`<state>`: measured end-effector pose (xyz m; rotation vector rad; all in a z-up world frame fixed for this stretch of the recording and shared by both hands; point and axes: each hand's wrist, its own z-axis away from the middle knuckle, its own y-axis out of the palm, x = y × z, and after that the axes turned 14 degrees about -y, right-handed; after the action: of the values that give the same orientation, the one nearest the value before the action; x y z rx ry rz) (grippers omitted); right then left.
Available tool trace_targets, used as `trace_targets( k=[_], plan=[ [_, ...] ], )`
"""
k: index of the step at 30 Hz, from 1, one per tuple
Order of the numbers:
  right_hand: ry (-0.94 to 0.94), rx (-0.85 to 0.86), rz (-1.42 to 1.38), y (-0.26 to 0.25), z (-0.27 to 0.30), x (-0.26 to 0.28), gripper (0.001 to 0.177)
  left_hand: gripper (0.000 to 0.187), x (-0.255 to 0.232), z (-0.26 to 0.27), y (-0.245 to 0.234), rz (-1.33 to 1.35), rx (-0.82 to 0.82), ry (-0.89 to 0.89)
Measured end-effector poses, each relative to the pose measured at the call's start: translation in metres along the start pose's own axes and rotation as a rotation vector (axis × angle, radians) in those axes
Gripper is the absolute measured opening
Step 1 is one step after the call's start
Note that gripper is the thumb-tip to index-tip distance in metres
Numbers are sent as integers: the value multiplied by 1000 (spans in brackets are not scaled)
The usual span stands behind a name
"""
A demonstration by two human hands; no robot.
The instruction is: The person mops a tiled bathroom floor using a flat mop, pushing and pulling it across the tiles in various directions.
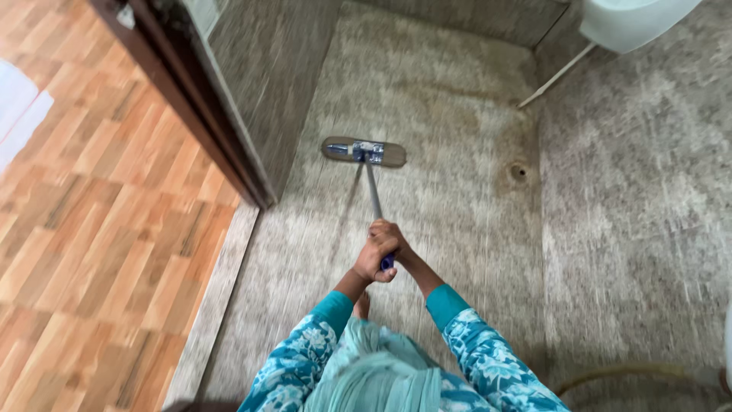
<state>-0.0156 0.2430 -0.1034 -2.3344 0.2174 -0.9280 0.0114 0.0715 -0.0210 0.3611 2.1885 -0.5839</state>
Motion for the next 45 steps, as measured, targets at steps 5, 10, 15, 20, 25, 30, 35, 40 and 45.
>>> trace_targets(
  k=[5, 10, 15, 20, 25, 30, 35, 40, 45],
  plan=[
    [104, -199, -140, 33, 23, 95, 46, 64, -74, 34, -17, 80, -9, -77],
    [124, -521, -610, 70, 55, 171, 55, 62, -138, 64, -28, -14, 37, -25],
    [181, -597, -422, 95, 76, 202, 32, 63, -152, 88, -15, -5, 129, 25],
    [252, -617, -5, 98, 74, 189, 14, 69, -127, 102, 5, 174, 161, 64],
    [259, -503, 102, 93, 78, 167, 18, 72, -85, 106, 24, 170, 186, 112],
    [202, -415, 120, 56, 75, 84, 17, 74, -18, 62, 45, 81, 260, 52],
    [159, -515, -126, 9, 56, -2, 18, 69, 50, -23, 72, 19, 238, 39],
    [270, -573, -724, -47, 23, -73, 21, 66, 94, -94, 78, -24, 146, 6],
    [610, -727, -1304, -57, 21, -83, 25, 64, 99, -102, 74, -27, 136, -1]
  ],
)
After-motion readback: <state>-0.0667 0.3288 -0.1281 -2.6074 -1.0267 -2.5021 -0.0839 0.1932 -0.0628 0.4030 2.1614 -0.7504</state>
